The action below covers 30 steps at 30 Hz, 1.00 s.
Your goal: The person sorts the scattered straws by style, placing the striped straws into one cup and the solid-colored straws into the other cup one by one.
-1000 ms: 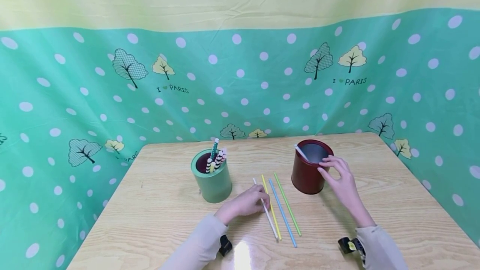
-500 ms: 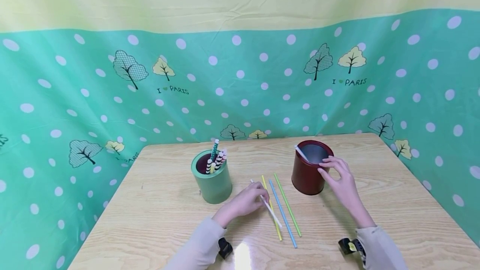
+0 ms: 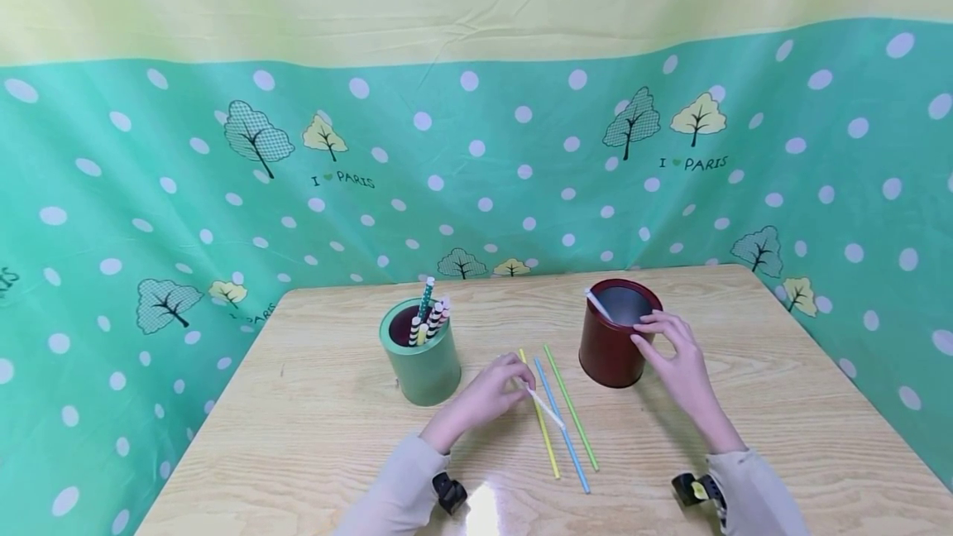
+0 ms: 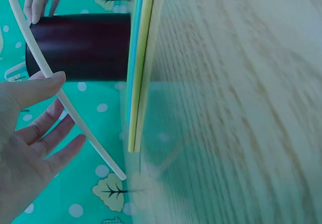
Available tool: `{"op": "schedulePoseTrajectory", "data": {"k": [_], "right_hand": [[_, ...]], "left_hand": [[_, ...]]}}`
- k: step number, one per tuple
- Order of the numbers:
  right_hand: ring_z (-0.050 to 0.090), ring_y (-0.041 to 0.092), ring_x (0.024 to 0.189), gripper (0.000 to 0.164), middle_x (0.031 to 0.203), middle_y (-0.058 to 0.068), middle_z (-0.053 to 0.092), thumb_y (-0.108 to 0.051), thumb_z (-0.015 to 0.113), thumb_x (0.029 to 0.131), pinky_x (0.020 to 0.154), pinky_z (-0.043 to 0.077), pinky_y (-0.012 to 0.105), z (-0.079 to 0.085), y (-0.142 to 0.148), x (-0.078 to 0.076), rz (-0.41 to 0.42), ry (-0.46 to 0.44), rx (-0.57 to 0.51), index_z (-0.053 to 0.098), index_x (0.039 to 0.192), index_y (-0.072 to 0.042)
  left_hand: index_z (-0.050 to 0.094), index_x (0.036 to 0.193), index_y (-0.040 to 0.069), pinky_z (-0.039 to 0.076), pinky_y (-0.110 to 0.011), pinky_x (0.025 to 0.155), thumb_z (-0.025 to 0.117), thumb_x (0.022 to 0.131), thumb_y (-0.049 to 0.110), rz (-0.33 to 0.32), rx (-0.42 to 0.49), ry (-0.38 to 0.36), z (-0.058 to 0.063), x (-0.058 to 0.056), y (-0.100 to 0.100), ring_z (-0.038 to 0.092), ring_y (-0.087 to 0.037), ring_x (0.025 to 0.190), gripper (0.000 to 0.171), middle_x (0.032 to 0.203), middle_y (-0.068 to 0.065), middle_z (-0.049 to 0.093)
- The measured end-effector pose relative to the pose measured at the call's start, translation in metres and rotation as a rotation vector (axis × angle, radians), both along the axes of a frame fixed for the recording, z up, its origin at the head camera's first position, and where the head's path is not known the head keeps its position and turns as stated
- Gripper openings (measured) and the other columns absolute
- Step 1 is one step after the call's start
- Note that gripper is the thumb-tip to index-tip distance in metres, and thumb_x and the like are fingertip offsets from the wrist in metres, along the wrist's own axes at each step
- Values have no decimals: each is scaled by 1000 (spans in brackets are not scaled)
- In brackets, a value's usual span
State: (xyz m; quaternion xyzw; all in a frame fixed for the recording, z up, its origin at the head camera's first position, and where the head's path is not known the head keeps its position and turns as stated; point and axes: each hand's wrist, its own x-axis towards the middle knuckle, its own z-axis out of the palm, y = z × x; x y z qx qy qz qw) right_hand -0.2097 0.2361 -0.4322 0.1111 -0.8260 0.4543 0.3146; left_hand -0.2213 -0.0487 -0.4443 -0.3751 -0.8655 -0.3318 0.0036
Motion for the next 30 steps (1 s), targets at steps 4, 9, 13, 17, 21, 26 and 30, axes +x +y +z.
{"op": "schedulePoseTrajectory", "data": {"k": [4,9,13,17,21,26,30], "right_hand": [[40,10,110,17,102,10,57,-2,68,75,93,25,10,-1,1,-1,1,9,4,66,91,-3],[40,10,110,16,102,10,56,-2,68,75,93,25,10,0,0,0,3,20,11,66,91,-3],[40,10,110,16,102,10,56,-2,68,74,94,25,11,0,0,0,3,25,15,66,91,-2],[40,13,110,16,102,10,56,-3,68,75,94,24,10,0,0,1,0,27,20,66,91,-2],[40,19,111,16,102,9,56,-3,68,75,94,24,10,0,0,1,-2,20,18,65,91,-2],[40,20,111,17,103,9,56,-3,68,74,94,24,11,1,-1,1,-4,8,9,66,91,-3],[40,17,111,17,103,8,56,-2,68,75,94,24,10,1,0,1,5,32,22,65,92,-3]], "left_hand": [[60,85,10,45,-30,81,64,76,2,8,60,-27,1,0,2,55,-20,87,12,87,0,54],[59,86,8,46,-35,82,63,79,3,28,158,-61,4,1,5,56,-18,87,9,87,-1,54],[60,86,7,47,-34,82,61,80,2,51,231,-66,5,1,8,55,-14,87,8,88,-1,55],[60,87,6,48,-32,81,61,80,2,84,298,-74,6,1,12,56,-14,86,7,88,-2,56],[60,88,5,48,-33,81,61,81,4,127,380,-99,8,0,16,56,-18,85,7,89,-5,58],[59,91,-1,49,-38,79,60,81,0,170,458,-111,25,8,20,58,-25,86,10,90,-12,60],[59,90,-4,50,-34,77,58,81,-2,198,504,-115,47,19,22,58,-27,86,10,89,-15,60]]}}
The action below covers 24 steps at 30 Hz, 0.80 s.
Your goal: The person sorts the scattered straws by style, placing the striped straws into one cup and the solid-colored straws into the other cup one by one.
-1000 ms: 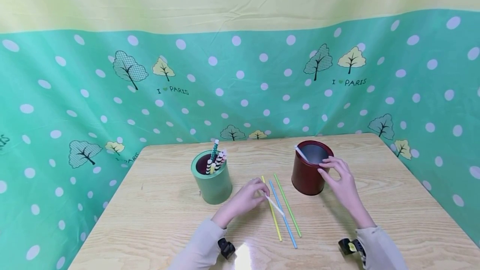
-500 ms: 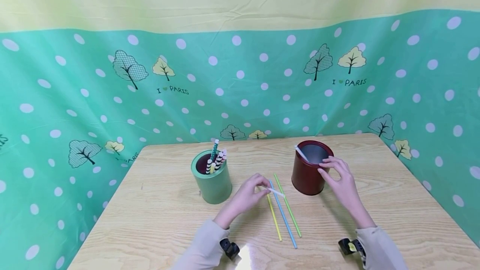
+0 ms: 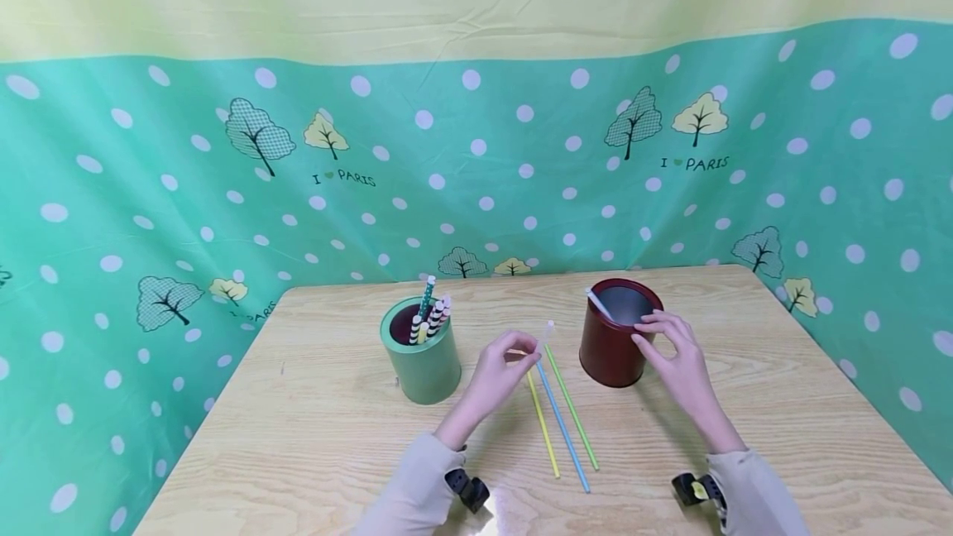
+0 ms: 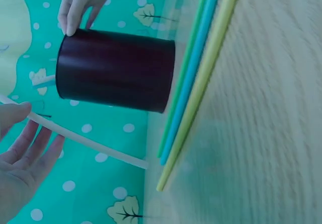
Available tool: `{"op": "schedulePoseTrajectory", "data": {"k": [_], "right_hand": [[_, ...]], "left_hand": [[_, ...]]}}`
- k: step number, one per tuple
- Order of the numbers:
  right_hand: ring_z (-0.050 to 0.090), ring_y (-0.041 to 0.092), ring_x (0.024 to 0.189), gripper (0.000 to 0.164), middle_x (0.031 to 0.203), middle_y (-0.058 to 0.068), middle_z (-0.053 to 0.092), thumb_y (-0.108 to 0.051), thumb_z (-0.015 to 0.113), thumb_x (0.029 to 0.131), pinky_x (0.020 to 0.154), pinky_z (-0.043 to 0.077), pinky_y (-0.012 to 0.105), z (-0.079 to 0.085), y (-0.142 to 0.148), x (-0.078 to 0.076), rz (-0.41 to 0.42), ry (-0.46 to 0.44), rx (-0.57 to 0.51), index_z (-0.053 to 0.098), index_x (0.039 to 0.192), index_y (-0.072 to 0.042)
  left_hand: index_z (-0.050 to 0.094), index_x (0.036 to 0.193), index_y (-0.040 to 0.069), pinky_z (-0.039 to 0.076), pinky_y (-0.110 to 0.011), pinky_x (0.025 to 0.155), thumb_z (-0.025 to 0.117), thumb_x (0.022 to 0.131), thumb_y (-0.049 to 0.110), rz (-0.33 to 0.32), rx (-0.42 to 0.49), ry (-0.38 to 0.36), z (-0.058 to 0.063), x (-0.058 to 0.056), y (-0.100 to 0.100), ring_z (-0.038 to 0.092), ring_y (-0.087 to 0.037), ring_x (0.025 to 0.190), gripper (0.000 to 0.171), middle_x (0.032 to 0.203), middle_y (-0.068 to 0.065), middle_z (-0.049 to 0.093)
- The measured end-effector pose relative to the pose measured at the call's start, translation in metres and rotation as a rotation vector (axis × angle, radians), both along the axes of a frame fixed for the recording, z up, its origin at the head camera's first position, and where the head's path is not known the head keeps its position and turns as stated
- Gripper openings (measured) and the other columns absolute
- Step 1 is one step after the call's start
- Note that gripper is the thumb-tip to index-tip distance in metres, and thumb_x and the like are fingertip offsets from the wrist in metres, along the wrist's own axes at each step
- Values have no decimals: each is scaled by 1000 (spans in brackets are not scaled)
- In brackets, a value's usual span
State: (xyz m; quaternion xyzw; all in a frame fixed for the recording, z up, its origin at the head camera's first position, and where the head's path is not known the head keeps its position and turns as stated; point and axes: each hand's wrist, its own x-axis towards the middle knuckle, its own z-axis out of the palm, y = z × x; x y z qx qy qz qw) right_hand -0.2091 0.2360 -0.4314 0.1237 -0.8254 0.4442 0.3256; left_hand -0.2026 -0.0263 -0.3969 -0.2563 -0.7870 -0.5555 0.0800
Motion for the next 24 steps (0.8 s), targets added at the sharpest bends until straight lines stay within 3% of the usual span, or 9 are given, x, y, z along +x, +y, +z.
{"op": "schedulePoseTrajectory", "data": {"k": [17,24], "right_hand": [[39,11,111,17,102,9,56,-2,68,74,94,24,10,0,-1,0,-3,-11,-10,66,91,-2],[39,11,112,17,103,10,56,-2,68,74,94,25,10,0,-1,1,-8,-25,-22,66,92,-2]], "left_hand": [[58,96,-8,50,-29,75,58,81,-2,55,234,-60,31,-5,16,59,-28,90,16,93,-20,61],[55,97,-12,50,-28,77,57,81,-5,52,382,-64,46,-3,24,58,-27,87,18,93,-25,59]]}}
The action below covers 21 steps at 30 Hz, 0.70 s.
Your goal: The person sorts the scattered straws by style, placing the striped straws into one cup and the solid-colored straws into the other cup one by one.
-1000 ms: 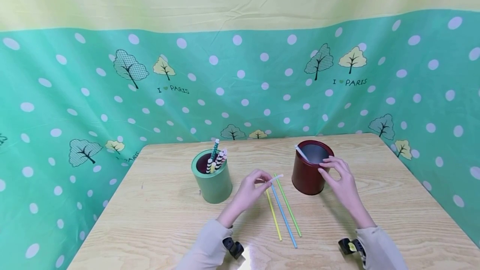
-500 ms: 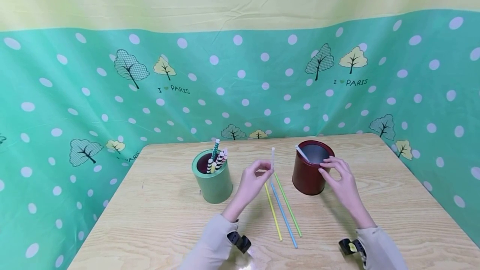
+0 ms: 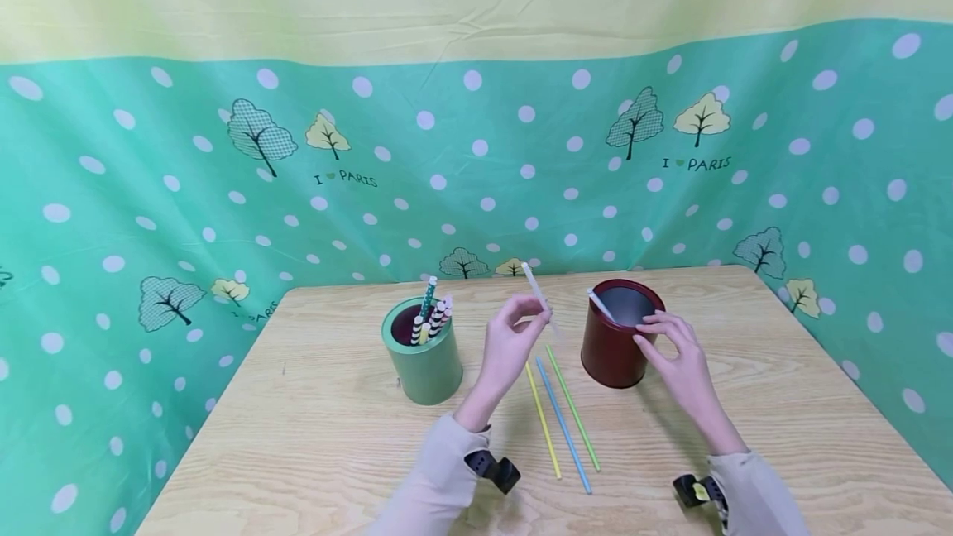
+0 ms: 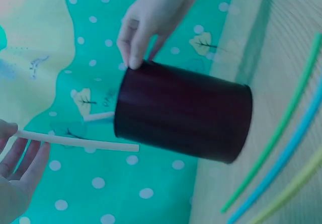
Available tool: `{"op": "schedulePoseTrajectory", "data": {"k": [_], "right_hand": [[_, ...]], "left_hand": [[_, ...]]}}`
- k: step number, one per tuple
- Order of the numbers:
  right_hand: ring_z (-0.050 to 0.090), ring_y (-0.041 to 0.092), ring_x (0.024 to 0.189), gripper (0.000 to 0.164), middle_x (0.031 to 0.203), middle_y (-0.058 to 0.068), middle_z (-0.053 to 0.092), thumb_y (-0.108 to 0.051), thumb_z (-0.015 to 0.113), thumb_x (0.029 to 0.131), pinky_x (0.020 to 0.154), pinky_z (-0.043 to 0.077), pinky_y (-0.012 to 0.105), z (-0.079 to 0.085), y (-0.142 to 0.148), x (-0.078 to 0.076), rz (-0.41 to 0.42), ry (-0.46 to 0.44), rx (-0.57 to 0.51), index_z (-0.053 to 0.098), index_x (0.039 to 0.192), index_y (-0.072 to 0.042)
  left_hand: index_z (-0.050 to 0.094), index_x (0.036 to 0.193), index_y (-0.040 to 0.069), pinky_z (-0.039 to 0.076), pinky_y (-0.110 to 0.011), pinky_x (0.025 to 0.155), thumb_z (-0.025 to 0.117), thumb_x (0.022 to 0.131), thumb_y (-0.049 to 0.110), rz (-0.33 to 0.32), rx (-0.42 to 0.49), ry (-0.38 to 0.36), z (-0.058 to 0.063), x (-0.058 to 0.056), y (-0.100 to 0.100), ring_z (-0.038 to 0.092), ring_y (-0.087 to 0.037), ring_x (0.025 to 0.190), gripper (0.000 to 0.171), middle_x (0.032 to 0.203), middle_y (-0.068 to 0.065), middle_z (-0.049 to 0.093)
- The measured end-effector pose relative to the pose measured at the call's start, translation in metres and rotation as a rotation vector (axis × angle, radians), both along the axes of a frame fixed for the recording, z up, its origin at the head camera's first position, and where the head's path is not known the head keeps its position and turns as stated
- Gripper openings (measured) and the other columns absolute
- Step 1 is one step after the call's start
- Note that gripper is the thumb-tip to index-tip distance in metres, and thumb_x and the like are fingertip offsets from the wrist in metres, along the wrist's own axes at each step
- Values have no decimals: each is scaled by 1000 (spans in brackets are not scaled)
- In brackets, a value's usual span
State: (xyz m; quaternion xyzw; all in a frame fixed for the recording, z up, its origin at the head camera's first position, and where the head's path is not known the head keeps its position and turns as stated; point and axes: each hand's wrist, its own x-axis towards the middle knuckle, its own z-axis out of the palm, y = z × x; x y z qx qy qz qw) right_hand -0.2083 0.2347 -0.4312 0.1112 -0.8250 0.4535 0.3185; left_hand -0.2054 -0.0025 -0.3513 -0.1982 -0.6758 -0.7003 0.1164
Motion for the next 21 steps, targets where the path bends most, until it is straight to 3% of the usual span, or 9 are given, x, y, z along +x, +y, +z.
{"op": "schedulePoseTrajectory", "data": {"k": [6,13,21], "right_hand": [[38,9,112,17,103,10,56,-2,68,75,94,25,9,0,0,0,7,4,0,65,92,-1],[39,10,112,17,102,10,56,-3,68,76,93,25,10,0,0,0,6,1,2,65,92,-1],[40,14,112,17,102,11,56,-2,68,75,94,25,11,-3,1,-2,12,26,7,65,92,0]], "left_hand": [[52,95,-15,51,-28,75,56,79,-10,9,139,24,6,-2,8,58,-13,80,17,90,-28,58],[51,94,-17,50,-34,77,56,78,-11,-9,324,35,-2,-15,16,58,-7,78,18,92,-34,54],[49,95,-19,50,-35,78,57,79,-10,-25,355,74,0,-15,25,59,-8,79,20,93,-35,54]]}}
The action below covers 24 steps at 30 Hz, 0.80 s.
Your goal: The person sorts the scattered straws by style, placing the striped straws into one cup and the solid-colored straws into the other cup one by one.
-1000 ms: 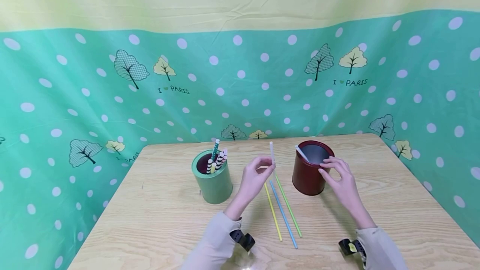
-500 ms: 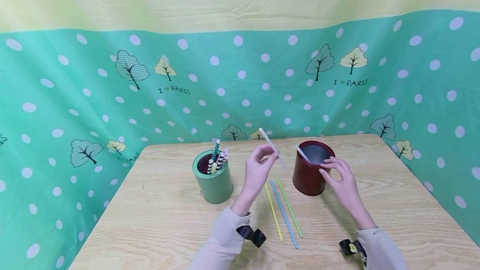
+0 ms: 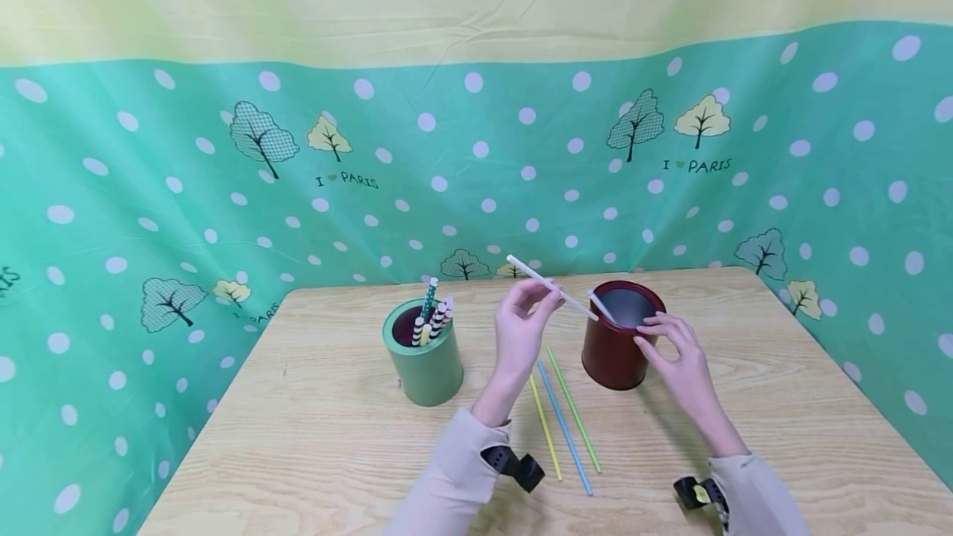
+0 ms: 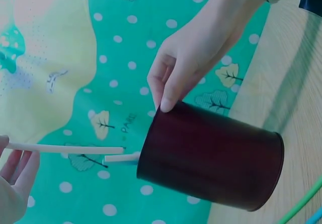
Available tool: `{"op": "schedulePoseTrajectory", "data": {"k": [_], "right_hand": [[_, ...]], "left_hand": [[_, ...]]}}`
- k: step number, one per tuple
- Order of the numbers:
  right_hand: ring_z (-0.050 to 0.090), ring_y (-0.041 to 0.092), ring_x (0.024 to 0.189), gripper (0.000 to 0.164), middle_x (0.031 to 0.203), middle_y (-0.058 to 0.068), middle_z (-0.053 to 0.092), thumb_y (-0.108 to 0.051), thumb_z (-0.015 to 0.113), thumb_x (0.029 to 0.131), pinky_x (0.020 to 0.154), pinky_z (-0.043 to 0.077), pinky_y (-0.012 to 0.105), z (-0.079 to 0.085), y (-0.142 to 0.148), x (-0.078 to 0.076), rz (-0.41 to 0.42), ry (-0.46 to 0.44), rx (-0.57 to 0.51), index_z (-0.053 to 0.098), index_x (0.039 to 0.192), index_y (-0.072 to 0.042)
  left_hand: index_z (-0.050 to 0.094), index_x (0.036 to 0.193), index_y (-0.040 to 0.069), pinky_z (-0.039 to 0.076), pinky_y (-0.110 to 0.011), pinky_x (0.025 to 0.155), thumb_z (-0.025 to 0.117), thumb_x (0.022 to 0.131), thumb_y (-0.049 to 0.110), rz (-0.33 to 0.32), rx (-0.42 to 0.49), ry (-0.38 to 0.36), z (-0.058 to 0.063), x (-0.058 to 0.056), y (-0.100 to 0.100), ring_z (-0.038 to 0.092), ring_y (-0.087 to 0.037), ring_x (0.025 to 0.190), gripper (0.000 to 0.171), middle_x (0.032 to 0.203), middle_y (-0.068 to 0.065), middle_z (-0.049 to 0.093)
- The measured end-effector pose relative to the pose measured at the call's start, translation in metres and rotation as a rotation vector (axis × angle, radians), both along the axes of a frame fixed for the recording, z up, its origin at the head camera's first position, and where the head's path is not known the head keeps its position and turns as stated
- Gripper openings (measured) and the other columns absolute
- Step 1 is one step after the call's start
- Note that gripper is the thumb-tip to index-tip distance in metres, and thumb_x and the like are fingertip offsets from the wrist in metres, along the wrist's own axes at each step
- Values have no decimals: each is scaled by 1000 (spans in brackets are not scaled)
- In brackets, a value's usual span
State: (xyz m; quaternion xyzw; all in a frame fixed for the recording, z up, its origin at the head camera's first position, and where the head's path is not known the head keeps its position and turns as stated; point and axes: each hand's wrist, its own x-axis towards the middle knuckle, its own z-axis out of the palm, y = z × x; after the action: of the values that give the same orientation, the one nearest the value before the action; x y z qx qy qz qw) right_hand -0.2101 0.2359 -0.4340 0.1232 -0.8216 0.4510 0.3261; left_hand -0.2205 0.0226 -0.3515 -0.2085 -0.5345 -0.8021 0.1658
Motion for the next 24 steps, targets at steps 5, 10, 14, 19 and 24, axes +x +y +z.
{"op": "schedulePoseTrajectory", "data": {"k": [5,10,14,19,24], "right_hand": [[40,14,111,18,102,10,56,-3,68,75,93,25,10,0,0,0,-7,-10,0,65,92,0],[39,14,112,17,102,10,56,-3,68,75,93,25,9,0,0,1,-9,-19,-5,65,92,-1],[39,13,112,17,102,10,56,-2,68,75,93,25,9,1,0,1,-7,-12,-3,65,92,0],[39,13,112,18,103,9,56,-3,68,75,94,24,10,1,-1,1,-10,-22,-7,66,92,-2],[39,11,113,17,103,9,56,-3,68,75,94,24,10,1,-1,1,-9,-23,-9,65,92,-1]], "left_hand": [[50,94,-19,50,-34,78,57,79,-9,1,11,3,-1,1,6,59,-7,82,19,96,-39,52],[52,93,-17,49,-33,79,59,78,-7,12,-9,-4,-2,1,13,59,-7,83,19,98,-35,55],[54,92,-15,49,-32,79,60,78,-5,24,-40,-22,-4,-1,18,59,-7,83,18,97,-30,58],[57,93,-14,49,-32,79,61,78,-5,32,-65,-59,-5,0,23,60,-15,84,18,95,-29,59],[56,94,-16,49,-32,79,58,79,-8,28,-95,-74,0,5,26,60,-29,86,18,95,-31,58]]}}
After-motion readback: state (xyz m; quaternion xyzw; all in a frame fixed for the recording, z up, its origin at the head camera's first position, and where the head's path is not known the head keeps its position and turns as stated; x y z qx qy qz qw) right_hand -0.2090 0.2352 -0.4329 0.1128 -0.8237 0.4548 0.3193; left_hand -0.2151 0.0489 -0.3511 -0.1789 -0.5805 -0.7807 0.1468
